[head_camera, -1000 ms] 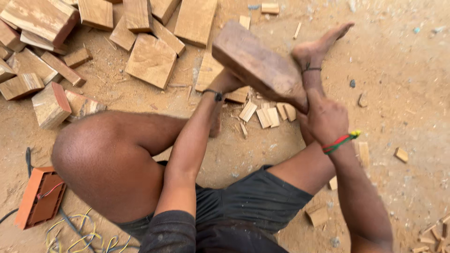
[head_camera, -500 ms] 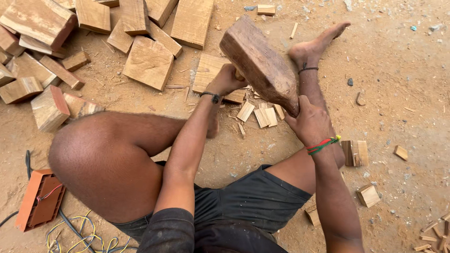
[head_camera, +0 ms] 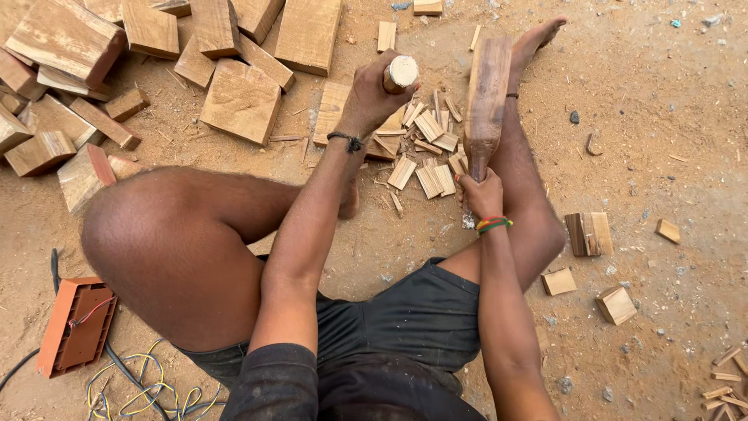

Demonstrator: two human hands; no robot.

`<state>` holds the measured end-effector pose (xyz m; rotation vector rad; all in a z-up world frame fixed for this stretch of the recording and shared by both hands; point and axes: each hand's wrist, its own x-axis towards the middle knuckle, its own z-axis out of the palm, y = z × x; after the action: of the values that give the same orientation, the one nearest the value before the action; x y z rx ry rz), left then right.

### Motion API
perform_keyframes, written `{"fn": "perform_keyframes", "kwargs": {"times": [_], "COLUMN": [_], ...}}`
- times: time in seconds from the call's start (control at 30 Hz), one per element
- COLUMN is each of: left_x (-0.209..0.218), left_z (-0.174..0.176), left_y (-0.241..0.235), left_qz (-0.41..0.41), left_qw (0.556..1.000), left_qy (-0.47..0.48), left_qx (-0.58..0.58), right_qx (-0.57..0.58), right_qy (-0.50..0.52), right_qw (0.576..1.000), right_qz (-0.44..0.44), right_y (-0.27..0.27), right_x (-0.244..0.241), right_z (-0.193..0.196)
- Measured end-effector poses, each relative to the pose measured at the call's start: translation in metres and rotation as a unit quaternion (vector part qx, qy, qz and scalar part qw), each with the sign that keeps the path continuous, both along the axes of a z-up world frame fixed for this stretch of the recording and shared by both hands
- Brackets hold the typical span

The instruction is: The person sits on the ground and uses a large wooden mallet to strike a cylindrical wooden piece held between their feet. They repeatedly split the wood into smaller pieces, occasionally adjusting the wood or clearing debris with their hands.

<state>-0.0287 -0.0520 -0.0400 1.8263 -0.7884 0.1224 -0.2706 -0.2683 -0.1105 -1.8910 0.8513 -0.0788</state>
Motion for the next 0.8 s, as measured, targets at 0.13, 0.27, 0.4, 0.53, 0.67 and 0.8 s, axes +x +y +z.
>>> {"fn": "perform_keyframes", "kwargs": {"times": [0.13, 0.27, 0.4, 0.53, 0.67, 0.8], "left_x": [-0.009, 0.002, 0.027, 0.050, 0.080, 0.105], "left_z": [0.025, 0.066, 0.124, 0.192, 0.220, 0.251], "left_y": [0.009, 0.003, 0.012, 0.038, 0.093, 0.180], "left_qz": [-0.077, -0.122, -0.144, -0.142, -0.157, -0.054], "left_qw": [0.993, 0.970, 0.902, 0.815, 0.789, 0.803], "left_qy": [-0.070, -0.176, -0.365, -0.405, -0.298, -0.290], "left_qx": [0.051, 0.116, 0.182, 0.389, 0.513, 0.518], "right_qx": [-0.056, 0.038, -0.194, -0.111, -0.191, -0.276], "right_qy": [0.047, 0.066, -0.001, 0.038, 0.123, 0.071], "right_qw": [0.997, 0.994, 0.980, 0.992, 0.974, 0.957], "right_qz": [-0.033, -0.077, -0.034, -0.042, 0.004, 0.060], "right_y": [-0.022, -0.029, -0.055, -0.081, -0.104, -0.113], "right_x": [0.001, 0.003, 0.008, 0.054, 0.070, 0.122], "right_z": [-0.036, -0.060, -0.090, -0.088, -0.077, -0.053]}}
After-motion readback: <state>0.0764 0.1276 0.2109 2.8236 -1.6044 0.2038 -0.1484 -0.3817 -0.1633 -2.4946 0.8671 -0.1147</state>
